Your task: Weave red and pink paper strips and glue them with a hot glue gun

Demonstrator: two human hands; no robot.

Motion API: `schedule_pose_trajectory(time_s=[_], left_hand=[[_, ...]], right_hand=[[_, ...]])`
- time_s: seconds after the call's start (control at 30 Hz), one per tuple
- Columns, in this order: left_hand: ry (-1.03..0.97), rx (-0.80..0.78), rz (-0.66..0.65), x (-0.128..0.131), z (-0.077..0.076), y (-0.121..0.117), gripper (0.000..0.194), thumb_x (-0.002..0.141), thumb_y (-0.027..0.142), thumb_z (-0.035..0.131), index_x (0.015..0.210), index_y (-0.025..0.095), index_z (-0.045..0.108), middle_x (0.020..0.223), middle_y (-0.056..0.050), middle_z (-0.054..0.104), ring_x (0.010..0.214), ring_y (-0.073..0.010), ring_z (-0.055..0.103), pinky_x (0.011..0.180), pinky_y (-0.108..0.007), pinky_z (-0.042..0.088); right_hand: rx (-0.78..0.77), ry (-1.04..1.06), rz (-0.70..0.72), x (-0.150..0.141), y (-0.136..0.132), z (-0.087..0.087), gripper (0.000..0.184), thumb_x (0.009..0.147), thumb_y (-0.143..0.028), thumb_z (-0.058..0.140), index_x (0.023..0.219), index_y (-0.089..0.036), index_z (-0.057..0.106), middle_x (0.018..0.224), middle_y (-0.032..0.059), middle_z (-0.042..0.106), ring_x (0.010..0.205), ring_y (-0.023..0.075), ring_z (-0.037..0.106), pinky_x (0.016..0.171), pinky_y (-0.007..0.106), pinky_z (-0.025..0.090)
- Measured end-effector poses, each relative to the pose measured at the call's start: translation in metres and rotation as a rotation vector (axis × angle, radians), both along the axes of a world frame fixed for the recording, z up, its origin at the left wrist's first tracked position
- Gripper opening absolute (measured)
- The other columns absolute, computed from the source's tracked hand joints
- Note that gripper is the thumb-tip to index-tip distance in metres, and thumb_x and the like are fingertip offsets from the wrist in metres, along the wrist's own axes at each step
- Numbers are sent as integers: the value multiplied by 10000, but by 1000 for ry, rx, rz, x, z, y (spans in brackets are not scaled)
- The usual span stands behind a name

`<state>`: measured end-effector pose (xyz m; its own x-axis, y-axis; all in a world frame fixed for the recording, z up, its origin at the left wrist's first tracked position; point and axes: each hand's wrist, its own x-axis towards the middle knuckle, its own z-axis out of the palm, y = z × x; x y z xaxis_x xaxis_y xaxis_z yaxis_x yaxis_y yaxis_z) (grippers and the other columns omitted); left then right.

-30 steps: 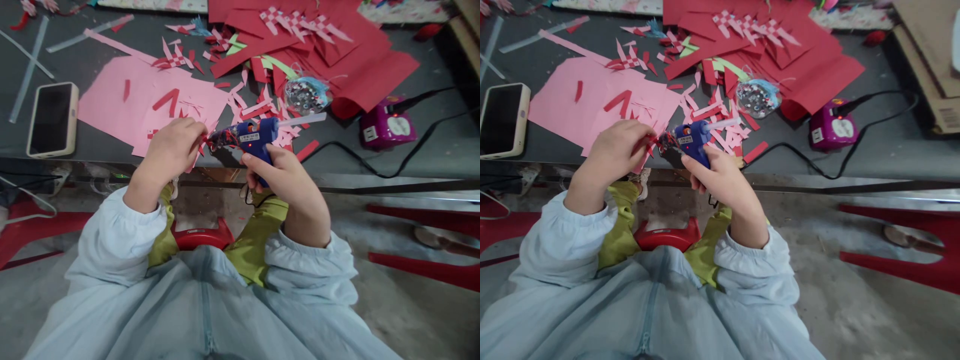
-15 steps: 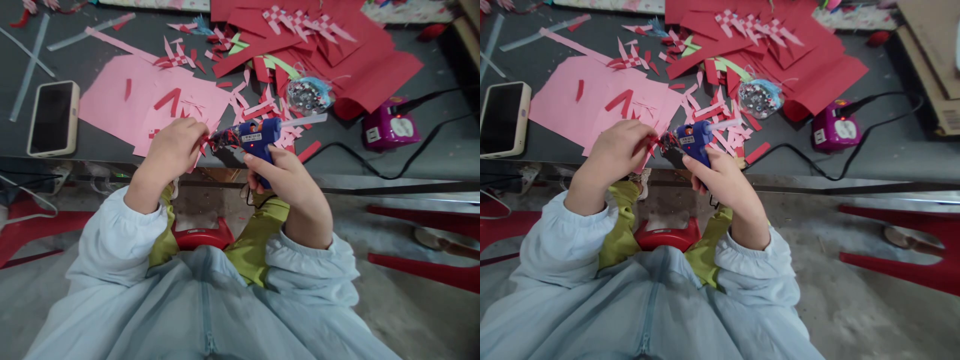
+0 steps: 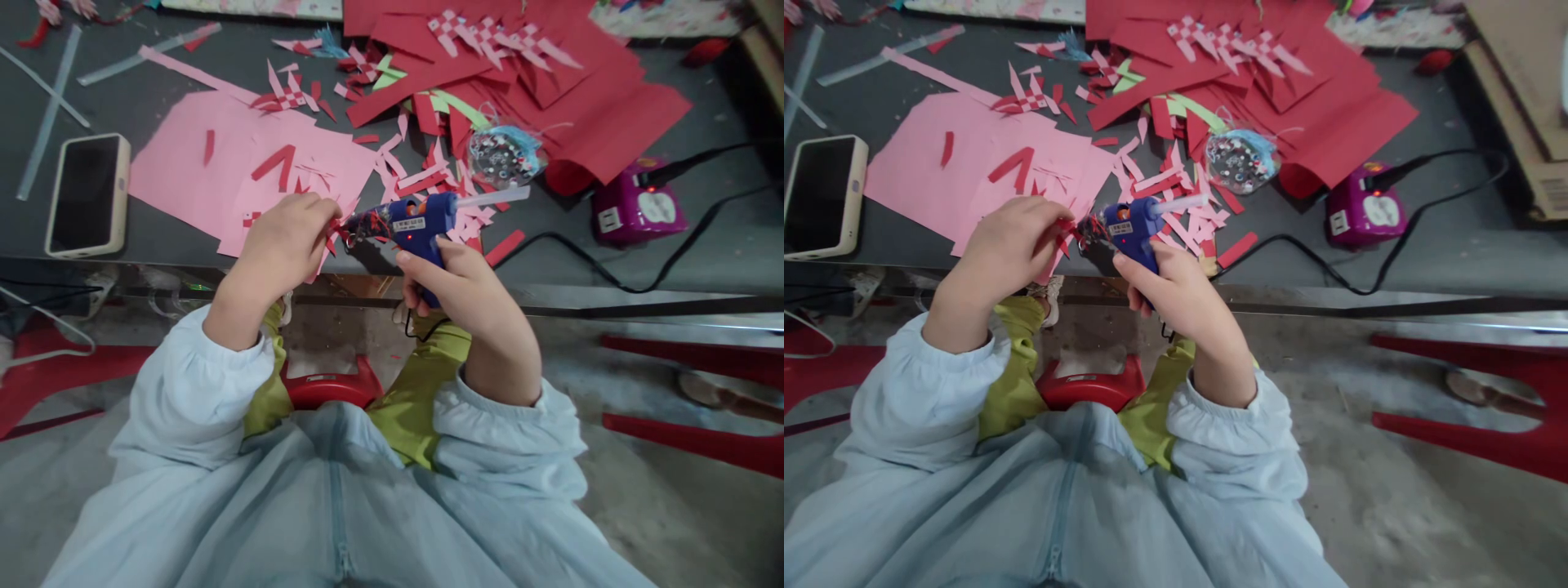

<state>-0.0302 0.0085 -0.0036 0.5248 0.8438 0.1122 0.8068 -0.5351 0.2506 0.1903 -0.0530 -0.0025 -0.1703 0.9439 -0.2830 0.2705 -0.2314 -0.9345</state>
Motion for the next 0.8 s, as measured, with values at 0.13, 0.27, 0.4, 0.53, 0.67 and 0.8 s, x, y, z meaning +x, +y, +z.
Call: schedule_pose_trajectory(time_s=[0.13,0.27,0.4,0.53,0.67,0.8], left_hand=[[4,13,4,0,0,-1,349,929,147,429,1190,163,660,1135,-124,718,1101,-292,649,879,-415,532],[-1,13,2,0,0,-1,360,955,167,402,1214,156,651,1158,-131,714,1112,-295,647,888,-424,532],[11,2,2,-1,0,0,352,932,149,421,1192,167,658,1144,-126,713,1109,-293,646,897,-422,528],[-8,16,0,-2,-1,1,334,929,162,431,1177,188,652,1125,-115,714,1090,-283,644,876,-408,525],[-1,2,-6,-2,-1,0,290,936,208,457,1159,188,642,1119,-106,707,1092,-283,633,892,-406,515],[28,-32,14,-1,5,-3,219,932,236,500,1101,180,627,1093,-96,695,1084,-287,627,878,-401,515]], right_hand=[[3,-9,2,0,0,0,310,918,-397,602,698,-201,504,497,-34,586,402,71,528,413,188,418],[13,-24,2,-1,1,-1,314,919,-408,605,707,-206,491,486,-40,584,394,70,520,403,188,394],[-1,-18,-1,0,0,0,308,917,-420,610,724,-206,500,499,-38,593,401,74,523,410,195,403],[-14,-31,-5,1,-1,3,330,893,-445,642,710,-205,510,485,-37,574,400,75,512,414,197,406],[-17,-34,1,3,-1,4,368,871,-493,660,697,-202,517,490,-30,576,402,77,513,412,198,416],[-20,-43,-4,4,-2,4,360,879,-479,649,692,-197,525,481,-29,568,403,77,516,411,193,420]])
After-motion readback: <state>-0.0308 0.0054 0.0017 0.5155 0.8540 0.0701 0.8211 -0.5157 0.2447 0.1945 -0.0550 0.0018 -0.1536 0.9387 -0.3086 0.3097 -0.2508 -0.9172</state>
